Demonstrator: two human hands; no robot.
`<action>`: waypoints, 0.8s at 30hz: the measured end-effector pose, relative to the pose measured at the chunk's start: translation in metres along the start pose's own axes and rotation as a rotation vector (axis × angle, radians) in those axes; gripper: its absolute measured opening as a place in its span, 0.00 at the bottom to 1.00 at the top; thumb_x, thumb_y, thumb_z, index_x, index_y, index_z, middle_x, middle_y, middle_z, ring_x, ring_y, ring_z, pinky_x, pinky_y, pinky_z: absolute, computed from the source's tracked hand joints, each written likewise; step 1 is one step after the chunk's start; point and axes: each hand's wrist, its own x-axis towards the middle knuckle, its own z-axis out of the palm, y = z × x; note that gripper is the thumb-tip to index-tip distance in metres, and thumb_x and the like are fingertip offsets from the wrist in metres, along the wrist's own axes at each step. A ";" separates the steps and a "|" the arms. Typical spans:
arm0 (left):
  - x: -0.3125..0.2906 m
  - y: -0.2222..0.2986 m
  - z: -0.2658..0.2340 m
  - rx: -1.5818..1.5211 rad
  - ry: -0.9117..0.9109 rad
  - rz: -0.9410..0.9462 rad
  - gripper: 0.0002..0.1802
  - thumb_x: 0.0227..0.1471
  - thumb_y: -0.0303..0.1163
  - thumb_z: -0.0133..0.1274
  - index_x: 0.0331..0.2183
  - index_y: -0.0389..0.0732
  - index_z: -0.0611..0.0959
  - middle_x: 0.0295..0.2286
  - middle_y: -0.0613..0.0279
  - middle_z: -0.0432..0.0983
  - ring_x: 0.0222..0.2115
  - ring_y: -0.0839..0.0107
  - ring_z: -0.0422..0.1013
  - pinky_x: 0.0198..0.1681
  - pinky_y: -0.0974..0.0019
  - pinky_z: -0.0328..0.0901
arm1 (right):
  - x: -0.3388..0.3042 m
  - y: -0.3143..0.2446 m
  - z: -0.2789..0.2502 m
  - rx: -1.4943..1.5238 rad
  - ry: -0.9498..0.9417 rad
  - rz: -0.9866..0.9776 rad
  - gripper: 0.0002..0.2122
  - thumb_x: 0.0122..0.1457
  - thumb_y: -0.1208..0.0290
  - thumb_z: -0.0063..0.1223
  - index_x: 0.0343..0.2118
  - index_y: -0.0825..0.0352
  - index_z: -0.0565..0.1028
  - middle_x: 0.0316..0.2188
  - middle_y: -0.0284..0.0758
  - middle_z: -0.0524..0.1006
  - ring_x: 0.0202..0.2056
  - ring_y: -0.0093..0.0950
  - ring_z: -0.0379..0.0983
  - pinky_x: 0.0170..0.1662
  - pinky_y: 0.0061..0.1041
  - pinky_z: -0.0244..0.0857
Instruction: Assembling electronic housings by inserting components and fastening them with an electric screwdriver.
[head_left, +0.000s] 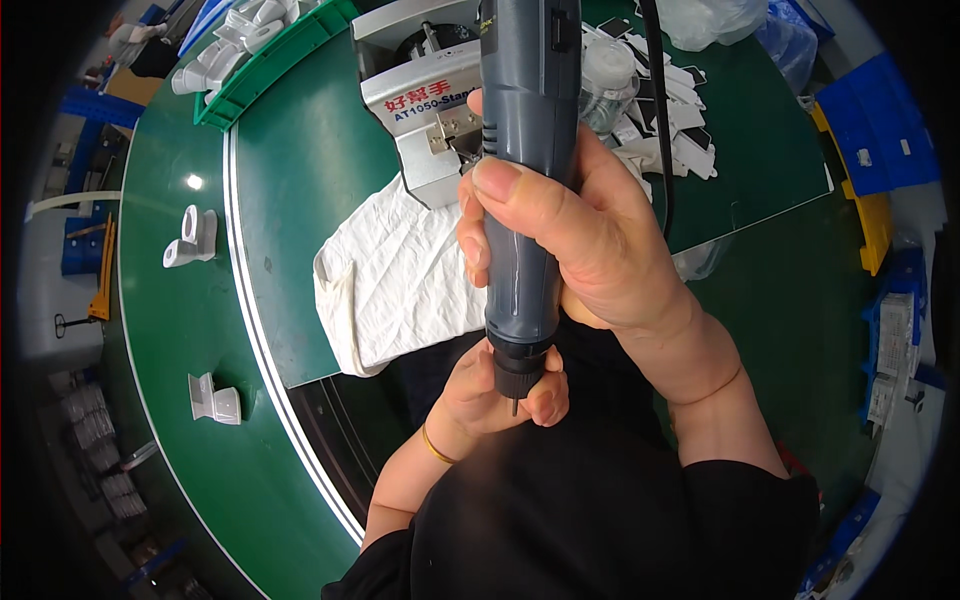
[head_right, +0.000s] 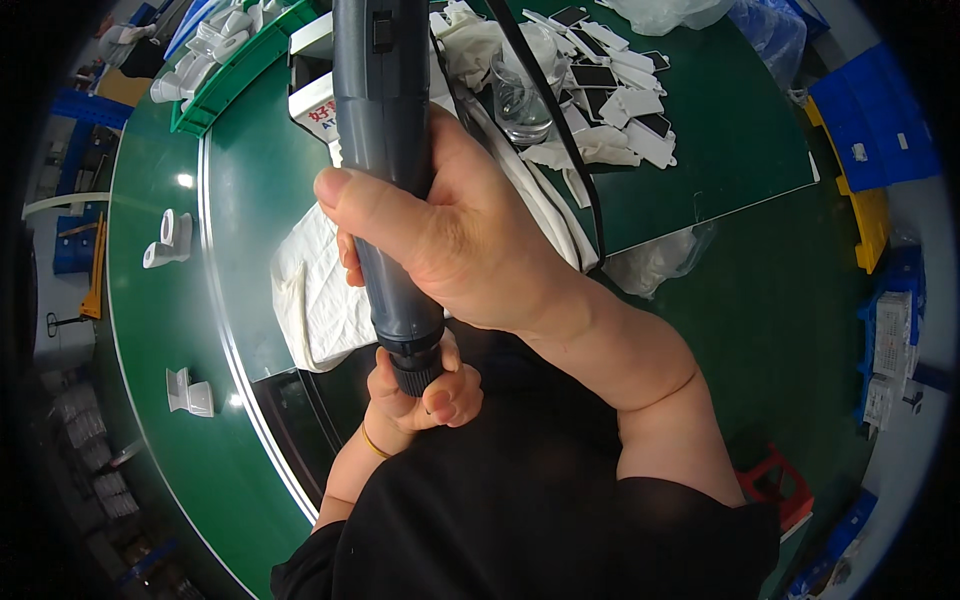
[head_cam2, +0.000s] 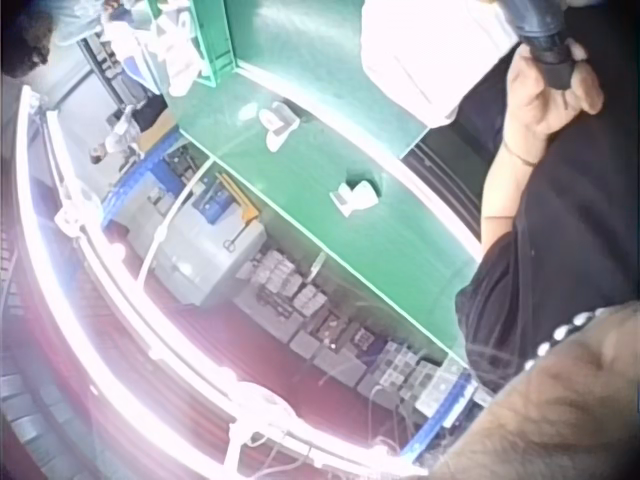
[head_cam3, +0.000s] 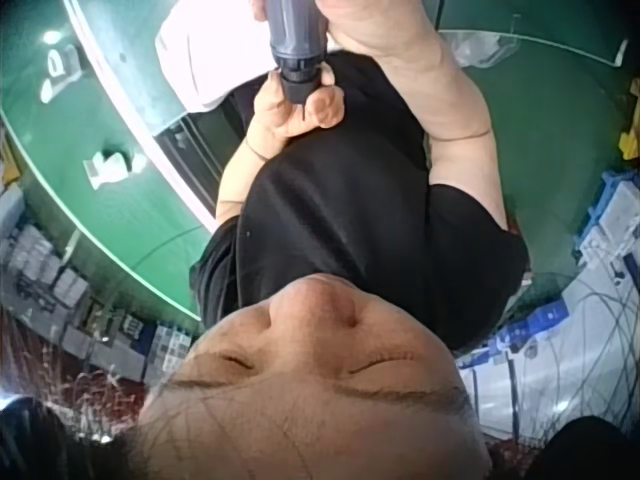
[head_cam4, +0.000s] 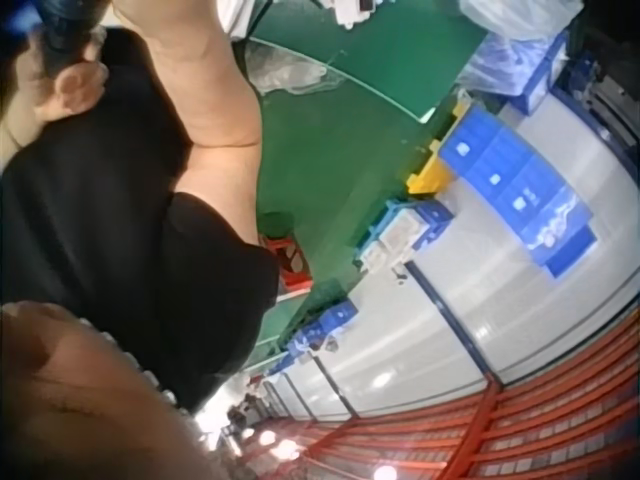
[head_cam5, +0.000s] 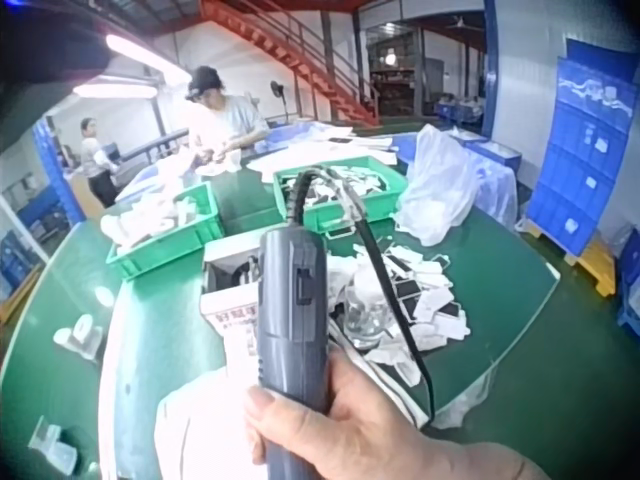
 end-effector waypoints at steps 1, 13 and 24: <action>-0.002 0.001 -0.001 -0.014 0.007 0.010 0.37 0.57 0.55 0.52 0.51 0.29 0.70 0.29 0.52 0.76 0.30 0.63 0.72 0.34 0.63 0.64 | 0.002 0.001 0.001 0.001 -0.015 -0.001 0.24 0.61 0.70 0.52 0.59 0.70 0.60 0.31 0.38 0.73 0.27 0.25 0.74 0.31 0.29 0.71; -0.128 0.152 0.058 1.991 1.215 0.676 0.30 0.43 0.30 0.68 0.49 0.36 0.78 0.45 0.59 0.78 0.45 0.69 0.70 0.51 0.65 0.64 | -0.011 -0.070 -0.147 -0.249 0.478 -0.145 0.24 0.61 0.70 0.57 0.59 0.65 0.64 0.31 0.31 0.72 0.29 0.19 0.70 0.31 0.21 0.68; -0.338 0.296 0.006 1.554 1.648 0.949 0.37 0.48 0.49 0.62 0.53 0.34 0.75 0.41 0.54 0.77 0.36 0.68 0.74 0.39 0.66 0.68 | -0.005 -0.094 -0.373 -0.644 0.945 0.023 0.15 0.44 0.72 0.68 0.34 0.68 0.75 0.27 0.33 0.75 0.28 0.26 0.73 0.33 0.24 0.67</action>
